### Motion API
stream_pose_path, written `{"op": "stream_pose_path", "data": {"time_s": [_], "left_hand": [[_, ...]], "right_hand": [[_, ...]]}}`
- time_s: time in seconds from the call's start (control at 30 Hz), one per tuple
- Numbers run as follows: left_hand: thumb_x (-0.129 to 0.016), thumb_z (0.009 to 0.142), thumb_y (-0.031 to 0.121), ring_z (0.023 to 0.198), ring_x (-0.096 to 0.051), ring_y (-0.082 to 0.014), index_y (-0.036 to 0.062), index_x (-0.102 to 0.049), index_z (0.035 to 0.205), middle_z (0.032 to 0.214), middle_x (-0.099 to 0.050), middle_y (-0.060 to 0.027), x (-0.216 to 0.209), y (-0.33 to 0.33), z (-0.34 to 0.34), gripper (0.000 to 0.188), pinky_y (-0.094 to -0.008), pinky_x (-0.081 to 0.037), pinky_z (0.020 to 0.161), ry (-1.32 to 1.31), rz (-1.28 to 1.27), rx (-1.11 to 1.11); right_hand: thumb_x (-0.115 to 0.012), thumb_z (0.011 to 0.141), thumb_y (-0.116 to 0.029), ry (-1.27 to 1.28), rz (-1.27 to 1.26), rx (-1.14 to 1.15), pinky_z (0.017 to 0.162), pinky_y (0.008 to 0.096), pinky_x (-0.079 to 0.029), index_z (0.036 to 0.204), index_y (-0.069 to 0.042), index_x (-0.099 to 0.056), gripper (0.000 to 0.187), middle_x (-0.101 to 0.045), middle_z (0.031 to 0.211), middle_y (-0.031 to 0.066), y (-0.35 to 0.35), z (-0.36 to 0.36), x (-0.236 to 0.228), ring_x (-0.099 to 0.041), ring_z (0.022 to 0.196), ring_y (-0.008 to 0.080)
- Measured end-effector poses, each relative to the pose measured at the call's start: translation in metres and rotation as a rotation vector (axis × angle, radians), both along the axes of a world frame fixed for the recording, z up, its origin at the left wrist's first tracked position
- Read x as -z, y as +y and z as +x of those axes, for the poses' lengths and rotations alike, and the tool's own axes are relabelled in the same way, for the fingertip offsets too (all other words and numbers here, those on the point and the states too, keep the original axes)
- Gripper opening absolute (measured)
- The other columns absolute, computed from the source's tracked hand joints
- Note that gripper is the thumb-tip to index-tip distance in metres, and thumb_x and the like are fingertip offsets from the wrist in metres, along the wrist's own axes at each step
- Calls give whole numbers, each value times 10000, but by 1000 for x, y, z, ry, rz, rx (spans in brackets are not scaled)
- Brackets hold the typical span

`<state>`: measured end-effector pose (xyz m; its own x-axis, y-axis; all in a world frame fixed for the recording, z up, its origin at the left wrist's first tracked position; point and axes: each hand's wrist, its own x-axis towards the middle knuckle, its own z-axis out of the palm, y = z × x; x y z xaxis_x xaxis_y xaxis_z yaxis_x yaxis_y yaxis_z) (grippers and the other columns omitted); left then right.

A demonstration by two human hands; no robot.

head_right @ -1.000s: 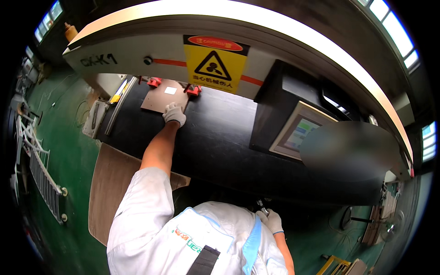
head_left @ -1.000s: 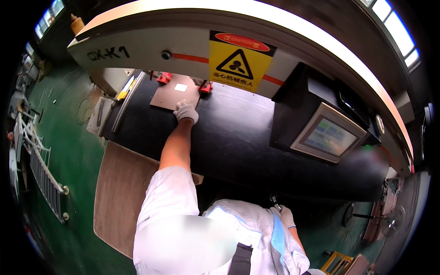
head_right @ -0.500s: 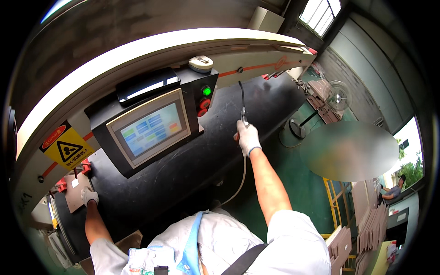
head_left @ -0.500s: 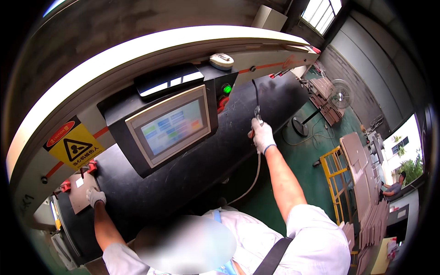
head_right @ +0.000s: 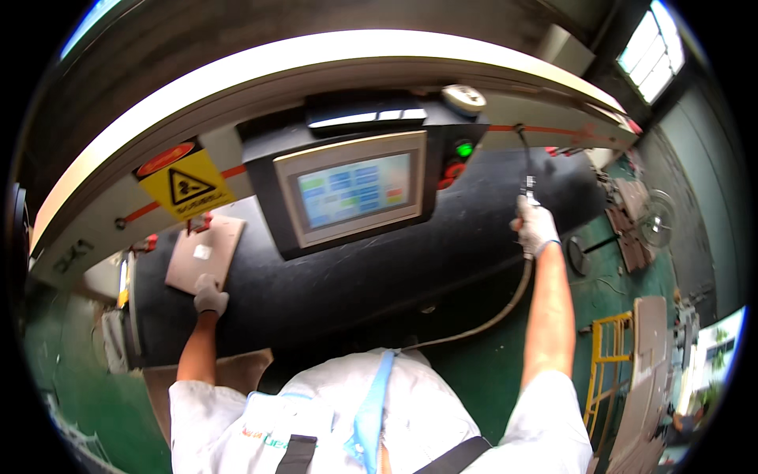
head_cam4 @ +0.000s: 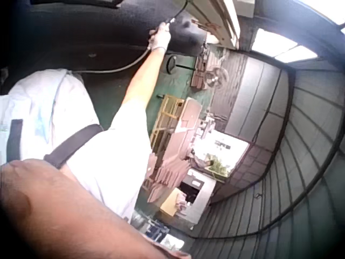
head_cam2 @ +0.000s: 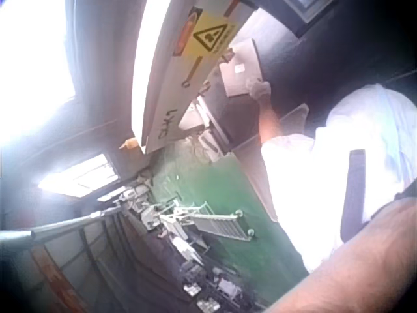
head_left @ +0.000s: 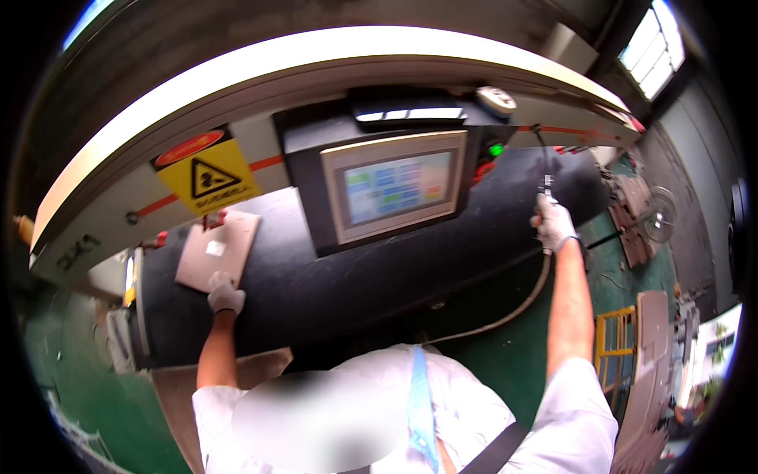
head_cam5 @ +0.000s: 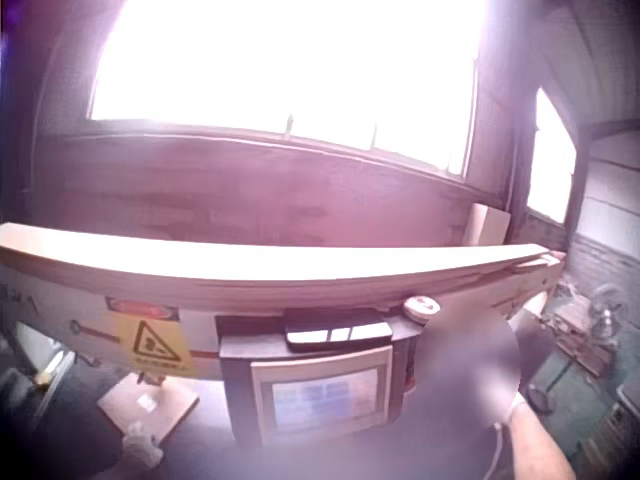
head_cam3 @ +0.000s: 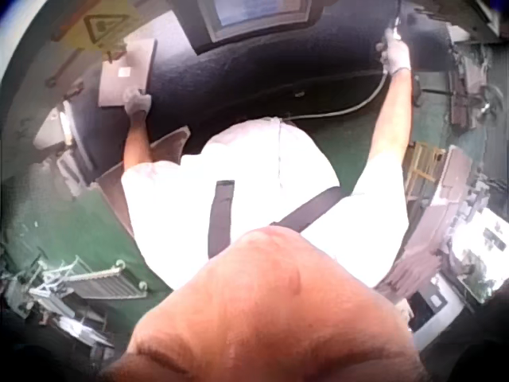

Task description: The person picks up wooden panels from a stack, places them onto a machine, and uses a handheld air tool to blow off dust before processing them through the machine.

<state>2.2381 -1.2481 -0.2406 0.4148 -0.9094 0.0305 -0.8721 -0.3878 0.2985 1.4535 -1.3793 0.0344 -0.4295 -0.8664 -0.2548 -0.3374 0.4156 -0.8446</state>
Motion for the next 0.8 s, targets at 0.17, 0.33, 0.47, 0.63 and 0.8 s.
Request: {"op": "stream_pose_path", "data": {"time_s": [0.17, 0.33, 0.47, 0.63, 0.8], "left_hand": [[-840, 783, 450, 1290, -540, -349, 123, -667, 1055, 1343, -585, -124, -24, 84, 32, 459, -594, -440, 1036, -130, 221, -23], [-757, 890, 520, 1503, -340, -469, 154, -508, 1541, 1621, -404, -201, -19, 108, -47, 787, -727, -293, 1172, -227, 90, 180], [-704, 938, 514, 1514, -305, -525, 145, -459, 1595, 1653, -374, -207, 32, 90, -63, 793, -748, -276, 1178, -256, 27, -7], [-605, 1011, 504, 1564, -186, -559, 148, -371, 1654, 1707, -282, -230, 39, 55, -63, 772, -722, -194, 1234, -198, 35, -209], [-610, 1003, 572, 1595, -103, -548, 193, -327, 1686, 1749, -207, -205, 34, 8, -58, 831, -704, -110, 1270, -105, 114, -447]], "right_hand": [[-606, 1022, -545, 53, 37, -65, 381, 303, -280, 796, -151, -542, 459, -496, 555, 5, 65, 35, 43, -385, 378, 115], [-621, 975, -345, 103, 496, -631, 498, 315, -410, 749, -82, -577, 350, -586, 604, 31, 153, 113, 121, -521, 509, 128], [-711, 965, -390, 136, 573, -850, 630, 331, -497, 873, -42, -631, 369, -674, 723, 55, 173, 167, 146, -618, 648, 145], [-714, 970, -394, 259, 504, -912, 680, 360, -522, 912, -12, -648, 392, -688, 747, 78, 167, 198, 159, -653, 689, 180], [-714, 965, -408, 350, 501, -994, 776, 383, -545, 1040, -8, -710, 407, -746, 849, 106, 171, 214, 174, -697, 789, 231]]}}
